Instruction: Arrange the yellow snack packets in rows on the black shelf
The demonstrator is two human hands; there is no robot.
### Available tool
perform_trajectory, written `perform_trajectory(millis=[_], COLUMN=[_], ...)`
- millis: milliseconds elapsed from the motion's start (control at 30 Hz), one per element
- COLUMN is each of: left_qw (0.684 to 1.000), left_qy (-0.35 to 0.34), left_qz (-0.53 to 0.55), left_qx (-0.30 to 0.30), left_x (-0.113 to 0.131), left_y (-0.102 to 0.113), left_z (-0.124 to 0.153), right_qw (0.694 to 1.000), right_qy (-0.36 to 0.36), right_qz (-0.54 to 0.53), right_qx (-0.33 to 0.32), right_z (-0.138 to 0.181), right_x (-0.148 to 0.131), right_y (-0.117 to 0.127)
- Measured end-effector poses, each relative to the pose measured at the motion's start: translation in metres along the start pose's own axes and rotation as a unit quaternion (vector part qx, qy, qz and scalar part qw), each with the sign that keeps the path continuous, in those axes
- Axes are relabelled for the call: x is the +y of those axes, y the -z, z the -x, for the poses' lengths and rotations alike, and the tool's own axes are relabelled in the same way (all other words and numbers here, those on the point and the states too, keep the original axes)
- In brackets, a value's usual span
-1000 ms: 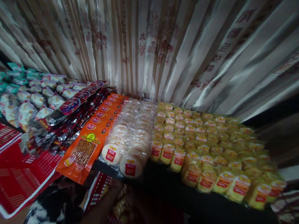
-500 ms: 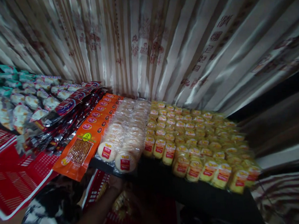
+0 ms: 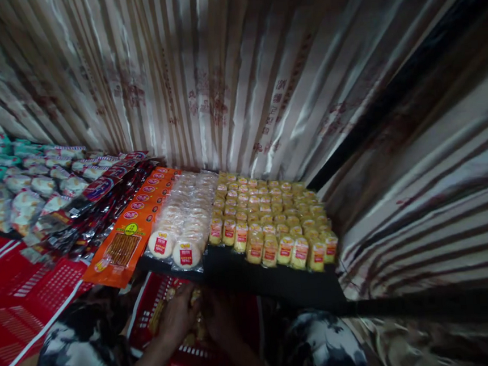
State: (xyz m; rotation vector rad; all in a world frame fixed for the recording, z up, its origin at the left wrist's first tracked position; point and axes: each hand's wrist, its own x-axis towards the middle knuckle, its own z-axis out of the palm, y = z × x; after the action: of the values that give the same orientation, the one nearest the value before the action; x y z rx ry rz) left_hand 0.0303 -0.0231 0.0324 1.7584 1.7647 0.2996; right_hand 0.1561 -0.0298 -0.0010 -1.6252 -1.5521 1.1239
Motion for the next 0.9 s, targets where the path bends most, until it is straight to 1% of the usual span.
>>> perform_trajectory(millis=[133, 233, 300, 400, 533, 633, 733, 833, 900], left_qw=[0.997, 0.991, 0.986, 0.979, 0.97, 0.964, 0.959, 0.954, 0.953], left_qy=[-0.033, -0.022, -0.007, -0.01, -0.013, -0.021, -0.035, -0.048, -0.045], left_qz=[0.062, 0.133, 0.167, 0.202, 0.235, 0.246, 0.252, 0.259, 0.263], left_qx=[-0.017, -0.007, 0.0, 0.016, 0.057, 0.096, 0.127, 0.143, 0.147], left_x=[0.021, 0.041, 0.055, 0.075, 0.091, 0.098, 0.103, 0.109, 0.114], left_y=[0.013, 0.022, 0.028, 0.035, 0.036, 0.032, 0.027, 0.024, 0.021], left_z=[0.02, 0.027, 0.029, 0.026, 0.015, 0.003, -0.014, -0.032, -0.043], right_qw=[0.999, 0.999, 0.998, 0.994, 0.989, 0.985, 0.979, 0.967, 0.956], right_qy=[0.031, 0.035, 0.036, 0.062, 0.095, 0.088, 0.087, 0.124, 0.154], right_qz=[-0.012, -0.036, -0.041, -0.049, -0.046, -0.028, -0.012, 0.021, 0.052], right_qx=[0.0, 0.014, 0.04, 0.07, 0.1, 0.147, 0.183, 0.222, 0.243], right_z=[0.026, 0.041, 0.045, 0.042, 0.025, 0.011, 0.002, -0.003, -0.004], right_x=[-0.009, -0.015, -0.02, -0.03, -0.046, -0.052, -0.051, -0.047, -0.043], right_y=[0.024, 0.043, 0.057, 0.075, 0.089, 0.089, 0.087, 0.088, 0.09])
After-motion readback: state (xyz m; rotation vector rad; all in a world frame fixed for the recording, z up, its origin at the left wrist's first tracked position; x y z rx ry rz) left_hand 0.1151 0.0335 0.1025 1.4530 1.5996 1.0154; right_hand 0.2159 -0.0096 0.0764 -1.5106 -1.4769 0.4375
